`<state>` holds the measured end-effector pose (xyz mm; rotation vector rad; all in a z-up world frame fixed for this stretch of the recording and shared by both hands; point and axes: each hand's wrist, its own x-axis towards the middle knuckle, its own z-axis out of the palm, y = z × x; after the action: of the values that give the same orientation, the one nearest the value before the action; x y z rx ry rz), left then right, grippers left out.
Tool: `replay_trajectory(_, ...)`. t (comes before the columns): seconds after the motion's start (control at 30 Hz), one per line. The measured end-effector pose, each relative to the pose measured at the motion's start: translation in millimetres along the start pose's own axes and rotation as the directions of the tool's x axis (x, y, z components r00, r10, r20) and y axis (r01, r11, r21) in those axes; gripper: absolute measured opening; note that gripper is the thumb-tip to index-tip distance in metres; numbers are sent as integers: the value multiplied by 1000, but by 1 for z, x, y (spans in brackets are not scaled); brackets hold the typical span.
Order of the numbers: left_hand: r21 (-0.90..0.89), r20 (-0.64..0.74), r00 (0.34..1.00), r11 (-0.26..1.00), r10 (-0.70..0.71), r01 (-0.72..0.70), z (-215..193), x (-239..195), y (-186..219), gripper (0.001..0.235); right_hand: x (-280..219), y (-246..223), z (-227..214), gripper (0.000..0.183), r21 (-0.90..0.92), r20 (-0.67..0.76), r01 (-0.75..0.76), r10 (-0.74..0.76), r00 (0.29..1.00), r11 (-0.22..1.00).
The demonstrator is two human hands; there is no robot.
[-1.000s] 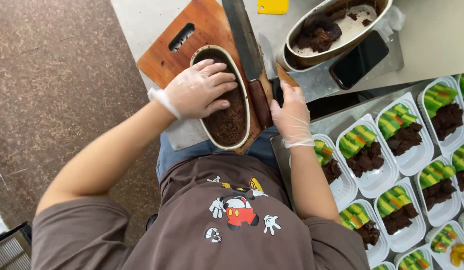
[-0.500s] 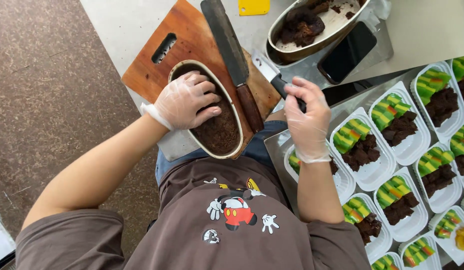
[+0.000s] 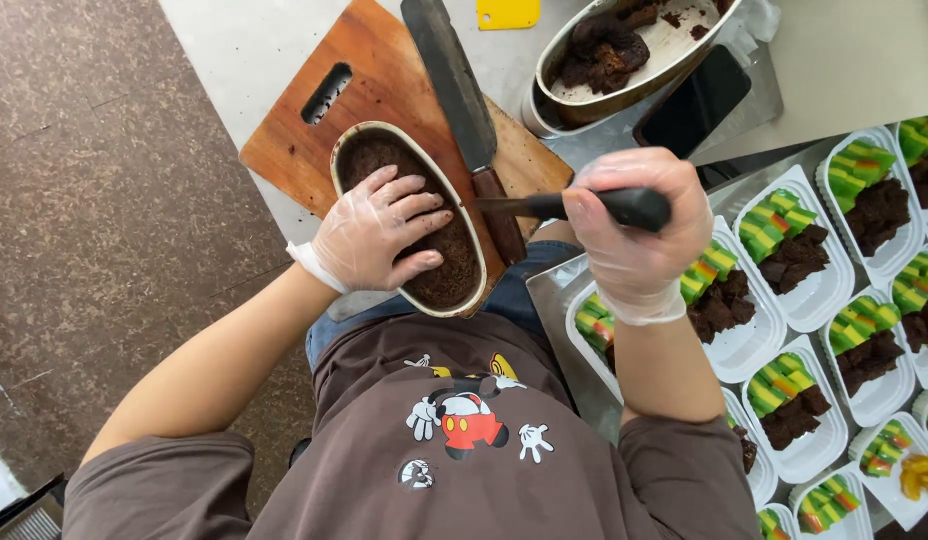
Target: Slicing cooked meat on a cutting board and portioning it into takeout food containers alongside pre-arranged vegetables.
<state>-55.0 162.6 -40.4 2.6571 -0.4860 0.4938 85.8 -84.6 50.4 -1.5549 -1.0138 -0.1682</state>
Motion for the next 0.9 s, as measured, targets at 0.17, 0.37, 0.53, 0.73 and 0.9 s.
replay_trajectory(0.17,-29,-33,999,1000,-10,9,1,-1,-2,43,30,6,38,18,209,104,63,-86,991,976)
replay_trajectory(0.37,-32,-59,998,999,9,-11,3,-1,-3,43,59,13,76,23,86,286,326,-337,897,941)
replay_trajectory(0.53,-63,-58,998,998,-21,17,1,-2,-2,43,68,25,91,25,104,396,482,-480,782,870)
replay_trajectory(0.73,-29,-43,999,1000,-13,12,3,-3,-2,42,74,36,92,26,82,415,477,-465,782,875)
replay_trajectory(0.9,-16,-66,997,999,-29,28,2,-2,-1,39,69,43,88,25,4,416,459,-419,807,889)
